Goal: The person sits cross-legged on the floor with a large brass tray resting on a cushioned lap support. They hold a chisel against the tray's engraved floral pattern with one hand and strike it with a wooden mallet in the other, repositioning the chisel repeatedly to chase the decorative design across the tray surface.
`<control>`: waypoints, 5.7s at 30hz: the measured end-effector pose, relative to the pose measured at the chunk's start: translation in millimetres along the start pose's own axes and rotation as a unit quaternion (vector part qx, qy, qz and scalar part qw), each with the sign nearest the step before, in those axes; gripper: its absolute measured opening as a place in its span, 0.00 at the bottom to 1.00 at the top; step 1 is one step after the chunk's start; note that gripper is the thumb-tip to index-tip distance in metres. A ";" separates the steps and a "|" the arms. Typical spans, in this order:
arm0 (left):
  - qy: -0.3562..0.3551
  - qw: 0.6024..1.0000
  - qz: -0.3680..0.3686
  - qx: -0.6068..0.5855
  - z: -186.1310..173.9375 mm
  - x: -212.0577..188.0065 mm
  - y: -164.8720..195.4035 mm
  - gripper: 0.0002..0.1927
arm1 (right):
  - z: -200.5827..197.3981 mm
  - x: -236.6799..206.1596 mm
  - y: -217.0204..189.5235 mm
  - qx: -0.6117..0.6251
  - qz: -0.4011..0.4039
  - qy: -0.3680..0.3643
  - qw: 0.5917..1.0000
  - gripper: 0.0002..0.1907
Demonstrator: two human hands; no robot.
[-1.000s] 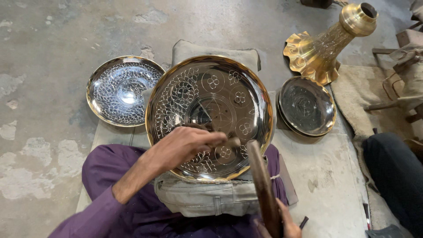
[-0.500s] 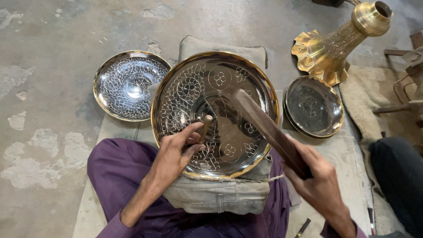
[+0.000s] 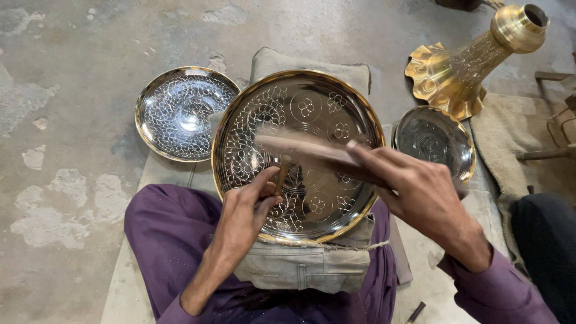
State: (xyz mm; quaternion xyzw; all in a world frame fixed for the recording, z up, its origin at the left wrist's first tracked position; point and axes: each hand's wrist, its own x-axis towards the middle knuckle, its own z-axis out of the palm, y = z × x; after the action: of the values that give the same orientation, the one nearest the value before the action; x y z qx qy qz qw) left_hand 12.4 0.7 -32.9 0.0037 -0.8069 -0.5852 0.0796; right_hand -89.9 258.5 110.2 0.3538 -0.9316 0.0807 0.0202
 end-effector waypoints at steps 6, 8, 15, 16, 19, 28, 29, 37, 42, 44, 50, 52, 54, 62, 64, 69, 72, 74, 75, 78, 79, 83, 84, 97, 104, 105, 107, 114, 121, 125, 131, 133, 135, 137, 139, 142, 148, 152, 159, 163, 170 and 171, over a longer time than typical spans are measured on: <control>0.054 0.996 -0.059 0.023 15.6 -6.9 -5.4 0.27 | 0.3 13.4 2.6 -0.011 -0.052 0.036 0.998 0.39; 0.083 0.995 -0.052 0.024 18.2 -10.4 -3.9 0.27 | -2.1 20.4 1.8 -0.165 -0.137 0.015 0.977 0.35; 0.148 0.986 -0.069 0.027 19.3 -18.0 12.4 0.28 | -10.8 39.0 -15.8 -0.103 -0.126 -0.019 0.986 0.35; 0.151 0.984 -0.091 0.029 18.7 -18.3 14.1 0.26 | -11.7 40.5 -19.5 -0.142 -0.159 0.017 0.977 0.34; 0.155 0.979 -0.129 0.025 19.3 -19.7 16.8 0.22 | -15.1 42.1 -30.1 -0.040 -0.116 0.031 0.992 0.37; 0.137 0.989 -0.049 0.008 23.3 -14.9 5.7 0.26 | -24.9 29.7 -27.6 -0.134 -0.152 0.027 0.979 0.33; 0.134 0.990 -0.048 0.010 22.8 -15.0 4.6 0.26 | -24.2 29.3 -26.3 -0.120 -0.149 0.030 0.981 0.33; 0.121 0.990 -0.066 0.020 22.7 -14.7 2.5 0.26 | -20.4 27.3 -13.7 -0.136 -0.119 -0.004 0.984 0.34; 0.104 0.991 -0.081 0.019 19.4 -11.9 1.2 0.25 | -14.4 25.0 -6.4 -0.088 -0.088 -0.010 0.992 0.35; 0.096 0.993 -0.068 0.001 19.0 -10.7 1.2 0.26 | -12.4 21.9 -4.2 -0.086 -0.073 -0.073 0.991 0.33; 0.042 0.998 -0.039 0.008 11.9 -2.8 2.7 0.26 | -6.9 3.0 -3.1 0.096 0.018 -0.023 0.995 0.42; 0.014 1.000 -0.027 0.009 7.5 0.0 5.3 0.27 | -5.2 -6.3 -3.7 -0.044 -0.015 0.001 0.999 0.39; -0.017 1.000 -0.014 0.013 2.2 2.1 9.5 0.28 | -1.2 -16.0 -4.8 -0.025 -0.008 0.037 0.999 0.37; -0.177 0.981 0.007 0.084 -12.5 21.2 26.9 0.31 | 37.6 -71.9 -11.3 0.155 0.059 0.205 0.965 0.37; -0.188 0.976 -0.009 0.111 -12.2 20.9 26.5 0.32 | 41.0 -85.1 -6.0 0.052 0.140 0.073 0.986 0.41; -0.012 1.000 0.005 0.027 -4.1 4.3 15.0 0.29 | 41.9 -90.6 3.9 -0.021 0.179 0.013 0.983 0.42; 0.020 0.999 -0.033 0.018 2.4 0.8 6.0 0.28 | 32.4 -80.8 6.3 -0.009 0.157 0.023 0.987 0.43; 0.014 0.999 -0.034 0.004 2.3 -0.5 2.1 0.28 | 24.3 -71.6 4.9 -0.011 0.108 0.053 0.993 0.42; 0.010 0.999 -0.035 -0.003 1.7 -1.1 1.1 0.28 | 20.1 -66.5 3.5 -0.012 0.102 0.050 0.993 0.42; 0.013 0.999 -0.026 -0.023 0.2 -1.5 1.0 0.28 | 9.0 -49.6 -1.0 -0.021 0.075 0.053 0.996 0.42; 0.020 1.000 -0.015 -0.011 0.7 -1.5 1.3 0.29 | 5.0 -44.3 -2.7 -0.026 0.060 0.058 0.996 0.41; 0.034 0.999 -0.005 0.007 3.5 -2.4 1.0 0.29 | -6.6 -21.6 -7.6 0.038 0.005 0.102 0.994 0.39; 0.034 0.999 -0.011 0.004 4.2 -3.0 0.3 0.29 | -9.1 -16.0 -8.0 0.019 0.018 0.062 0.998 0.39; 0.071 0.997 -0.007 0.015 10.0 -7.7 -3.4 0.27 | -9.8 15.4 -12.6 -0.019 -0.053 0.027 0.998 0.34; 0.075 0.997 -0.011 0.029 9.5 -6.1 0.2 0.26 | -12.4 16.7 -13.2 -0.073 -0.016 0.047 0.996 0.32; 0.074 0.996 -0.020 0.034 9.6 -5.8 -0.6 0.26 | -12.6 16.0 -13.1 -0.073 -0.032 0.030 0.996 0.32; 0.060 0.998 -0.032 -0.005 10.2 -6.4 -2.7 0.26 | -13.3 11.5 -10.5 -0.072 -0.064 -0.004 0.995 0.33; 0.180 0.981 0.077 0.001 -12.4 -13.0 -12.3 0.23 | 9.4 -18.4 9.3 0.034 0.059 0.083 0.994 0.23; 0.168 0.985 0.047 -0.015 -46.6 -17.4 -5.6 0.25 | 52.4 -36.6 23.4 0.144 0.246 0.033 0.958 0.20; 0.092 0.995 0.038 -0.027 -48.3 -5.3 -2.2 0.24 | 57.4 -26.4 35.9 0.183 0.197 0.048 0.962 0.22; -0.059 0.998 0.004 -0.028 -29.3 6.4 6.9 0.26 | 45.9 5.8 39.7 0.107 0.120 0.213 0.964 0.21; -0.105 0.994 0.026 -0.028 -23.7 12.8 9.4 0.26 | 44.0 -5.2 28.6 0.273 0.181 0.225 0.918 0.22; -0.143 0.988 0.050 -0.039 -17.2 19.9 11.9 0.26 | 45.7 -27.7 15.5 0.429 0.167 0.225 0.859 0.19; -0.180 0.982 0.051 -0.036 -14.3 28.0 12.9 0.28 | 54.7 -52.8 2.3 0.566 0.082 0.227 0.788 0.15; -0.217 0.974 0.054 -0.021 -9.1 36.2 14.9 0.28 | 72.3 -71.4 -7.7 0.612 0.072 0.206 0.760 0.15; -0.258 0.963 0.075 0.014 -4.6 44.9 18.2 0.29 | 93.5 -91.7 -10.8 0.642 0.135 0.130 0.744 0.14; -0.299 0.942 0.150 0.041 -5.2 52.6 24.9 0.31 | 89.9 -132.8 10.8 0.462 0.244 0.189 0.832 0.15; -0.310 0.939 0.140 0.053 -2.9 52.9 27.6 0.32 | 93.7 -145.2 20.8 0.301 0.222 0.229 0.899 0.23; -0.310 0.939 0.108 0.106 -0.6 48.0 31.5 0.30 | 109.9 -145.8 27.4 0.045 0.147 0.163 0.975 0.40; -0.303 0.939 0.095 0.132 3.2 44.8 34.5 0.26 | 114.6 -146.8 23.3 0.033 0.158 0.141 0.977 0.40; -0.230 0.955 0.131 0.134 3.2 33.0 31.1 0.28 | 100.7 -134.8 26.1 -0.023 0.202 0.040 0.978 0.39; -0.238 0.955 0.104 0.143 4.4 32.0 30.0 0.28 | 97.8 -132.5 24.2 0.024 0.168 0.104 0.980 0.39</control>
State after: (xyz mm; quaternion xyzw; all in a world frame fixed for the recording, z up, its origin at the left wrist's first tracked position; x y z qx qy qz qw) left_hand -17.2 11.1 -1.8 -0.2085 -0.8737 -0.4361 -0.0554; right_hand -4.8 347.2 -2.1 0.1821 -0.9684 0.1420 0.0942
